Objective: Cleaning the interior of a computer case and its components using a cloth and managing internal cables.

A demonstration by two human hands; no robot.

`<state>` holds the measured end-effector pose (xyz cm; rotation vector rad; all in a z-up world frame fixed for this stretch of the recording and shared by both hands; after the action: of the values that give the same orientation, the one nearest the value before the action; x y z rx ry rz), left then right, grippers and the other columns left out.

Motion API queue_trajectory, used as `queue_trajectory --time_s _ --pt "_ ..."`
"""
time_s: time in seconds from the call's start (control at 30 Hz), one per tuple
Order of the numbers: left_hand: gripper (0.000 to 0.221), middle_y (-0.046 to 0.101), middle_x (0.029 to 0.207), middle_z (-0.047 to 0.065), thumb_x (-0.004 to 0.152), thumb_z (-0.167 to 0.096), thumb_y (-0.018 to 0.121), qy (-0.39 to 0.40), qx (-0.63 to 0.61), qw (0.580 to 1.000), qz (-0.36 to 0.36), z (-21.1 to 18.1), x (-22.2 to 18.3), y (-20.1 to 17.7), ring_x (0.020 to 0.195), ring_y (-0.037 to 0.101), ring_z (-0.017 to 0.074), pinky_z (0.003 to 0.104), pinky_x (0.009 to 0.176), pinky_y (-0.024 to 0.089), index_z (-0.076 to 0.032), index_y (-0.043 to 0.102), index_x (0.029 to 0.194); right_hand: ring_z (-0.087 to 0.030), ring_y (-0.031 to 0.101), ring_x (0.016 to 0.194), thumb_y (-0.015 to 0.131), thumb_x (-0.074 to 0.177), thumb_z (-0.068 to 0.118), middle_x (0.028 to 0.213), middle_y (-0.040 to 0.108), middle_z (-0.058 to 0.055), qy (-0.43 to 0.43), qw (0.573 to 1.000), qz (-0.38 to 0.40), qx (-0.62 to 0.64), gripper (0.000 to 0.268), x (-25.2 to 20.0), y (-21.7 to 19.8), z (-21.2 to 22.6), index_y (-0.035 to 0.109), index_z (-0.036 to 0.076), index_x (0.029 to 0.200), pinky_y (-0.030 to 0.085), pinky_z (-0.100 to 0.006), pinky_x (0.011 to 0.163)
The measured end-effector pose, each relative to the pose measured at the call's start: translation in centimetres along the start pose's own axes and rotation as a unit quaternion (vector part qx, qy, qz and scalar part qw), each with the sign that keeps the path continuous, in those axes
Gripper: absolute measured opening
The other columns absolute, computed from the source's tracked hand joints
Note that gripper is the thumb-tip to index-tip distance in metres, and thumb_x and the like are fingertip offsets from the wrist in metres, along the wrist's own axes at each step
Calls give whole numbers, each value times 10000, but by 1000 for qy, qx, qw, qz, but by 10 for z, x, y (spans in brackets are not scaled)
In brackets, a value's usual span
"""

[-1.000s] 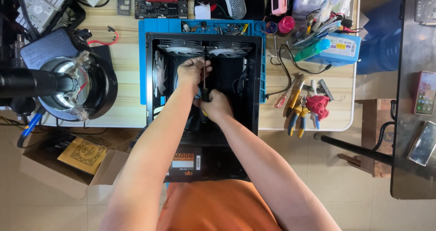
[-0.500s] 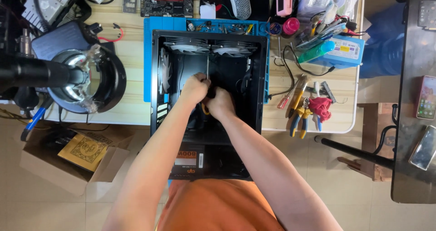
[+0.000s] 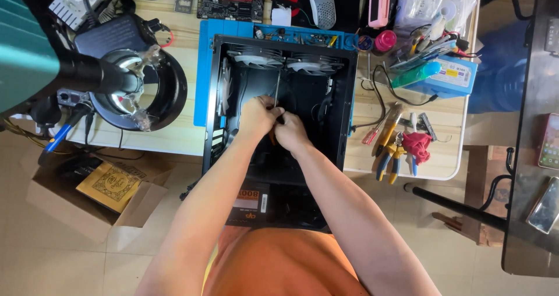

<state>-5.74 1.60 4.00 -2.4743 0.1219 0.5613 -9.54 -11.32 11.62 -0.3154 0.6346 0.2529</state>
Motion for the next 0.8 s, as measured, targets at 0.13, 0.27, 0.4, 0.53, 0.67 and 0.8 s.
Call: queue_trajectory --time_s 0.13,0.27,0.4,0.53,0.67,0.8 --pt "361 825 1181 230 963 -242 829 26 44 999 -18 -15 -12 -11 1158 781 438 521 903 676 -17 817 1245 -404 531 1511 478 956 105 1560 593 -301 14 1000 9 12 688 0 4 1 484 -136 1600 475 -593 1216" --pt "404 842 1209 75 883 -373 897 -39 29 999 -1 1 5 -6 1207 781 304 455 959 651 -167 839 1225 -368 653 1266 553 989 198 1294 691 -258 13 999 -13 33 576 19 8 -27 629 -126 1460 557 -512 1004" --pt "353 848 1177 103 896 -325 875 -9 -46 999 15 12 7 2 1213 770 377 507 961 639 -143 844 1197 -301 742 1206 624 976 217 1230 781 -176 16 999 -36 -18 478 34 7 -38 727 -9 1385 622 -434 930" --pt "369 844 1170 121 883 -313 901 -1 -47 999 20 9 9 3 1197 772 397 513 940 638 -127 845 1196 -304 723 1266 600 1006 206 1308 759 -188 15 999 -38 -8 519 32 5 -35 674 -35 1460 613 -451 981" --pt "393 843 1126 86 846 -341 929 -15 -39 999 22 8 12 2 1149 793 345 450 898 648 -145 841 1174 -355 632 1419 592 1026 224 1494 659 -235 45 998 -26 30 613 42 10 -47 573 -79 1560 571 -515 1091" --pt "436 829 1085 92 799 -326 958 -20 -61 998 8 12 18 5 1118 796 342 467 866 646 -118 829 1159 -319 639 1289 591 1018 201 1407 642 -218 64 993 -23 92 632 50 14 -54 545 -115 1564 583 -504 995"
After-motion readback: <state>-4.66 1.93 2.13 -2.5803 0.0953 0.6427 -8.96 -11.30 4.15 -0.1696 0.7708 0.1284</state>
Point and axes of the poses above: each hand's wrist, its own x-axis towards the middle knuckle, its own y-axis out of the palm, z = x × y, the point moved 1 cm from there along x, towards the middle knuckle
